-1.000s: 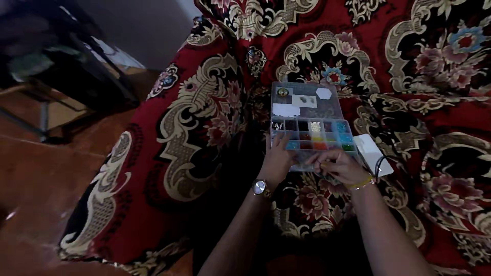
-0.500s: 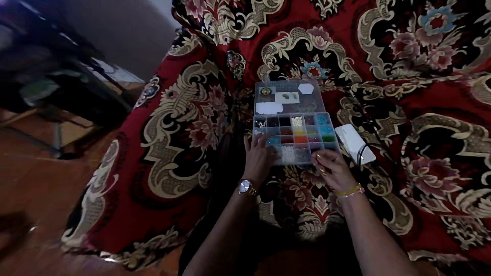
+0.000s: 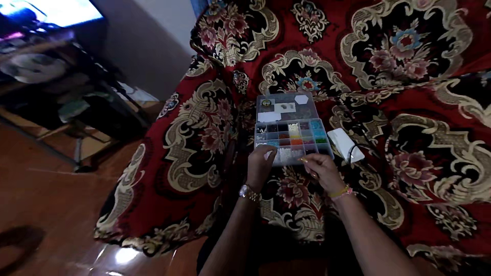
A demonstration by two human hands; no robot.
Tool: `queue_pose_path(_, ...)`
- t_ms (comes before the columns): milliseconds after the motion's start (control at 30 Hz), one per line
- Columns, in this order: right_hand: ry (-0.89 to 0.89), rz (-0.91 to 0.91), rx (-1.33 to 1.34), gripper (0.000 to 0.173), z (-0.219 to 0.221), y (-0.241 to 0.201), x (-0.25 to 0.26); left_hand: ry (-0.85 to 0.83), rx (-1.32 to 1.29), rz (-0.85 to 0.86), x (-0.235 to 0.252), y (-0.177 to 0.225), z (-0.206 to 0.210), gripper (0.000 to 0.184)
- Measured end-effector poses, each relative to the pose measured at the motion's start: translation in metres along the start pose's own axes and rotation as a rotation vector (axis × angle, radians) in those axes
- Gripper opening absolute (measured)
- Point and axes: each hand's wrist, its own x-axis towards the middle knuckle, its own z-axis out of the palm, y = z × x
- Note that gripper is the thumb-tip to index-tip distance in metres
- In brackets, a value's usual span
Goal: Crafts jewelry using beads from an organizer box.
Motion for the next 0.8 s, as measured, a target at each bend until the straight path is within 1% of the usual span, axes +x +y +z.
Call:
queue_pose_path(100, 0.007, 0.006, -0.078, 0.014, 0.01, -0.015, -0.01, -0.122, -0.425, -0.235, 0.006, 0.016, -0.009, 0.02)
queue_pose_path(200, 0.039, 0.057, -0.08, 0.017, 0.025, -0.023, -0.008, -0.136, -0.883, -0.456, 0.013, 0.023, -0.008, 0.019)
queue_pose_path(267, 0.039, 0.082, -0.117, 0.017, 0.037, -0.028, 0.002, -0.137, -1.068, -0.525, 0.017, 0.023, -0.007, 0.02)
queue_pose_path(333, 0.036, 0.099, -0.173, 0.016, 0.049, -0.033, 0.013, -0.141, -1.192, -0.551, 0.019, 0.02, -0.007, 0.019)
queue_pose_path(433, 0.058, 0.011, -0.224, 0.015, 0.064, -0.027, 0.027, -0.128, -1.28, -0.577, 0.017, 0.011, -0.006, 0.016)
queue_pose_path(567, 0.091, -0.11, -0.232, 0.016, 0.072, -0.007, 0.028, -0.178, -1.307, -0.634, 0.012, 0.005, -0.005, 0.019)
queue_pose_path(700, 0.112, -0.117, -0.174, 0.015, 0.066, 0.014, 0.022, -0.27, -1.238, -0.668, 0.01, 0.004, 0.0, 0.023)
queue_pose_path(800, 0.109, -0.1, -0.166, 0.015, 0.055, 0.017, 0.028, -0.276, -1.235, -0.698, 0.015, 0.006, 0.009, 0.025)
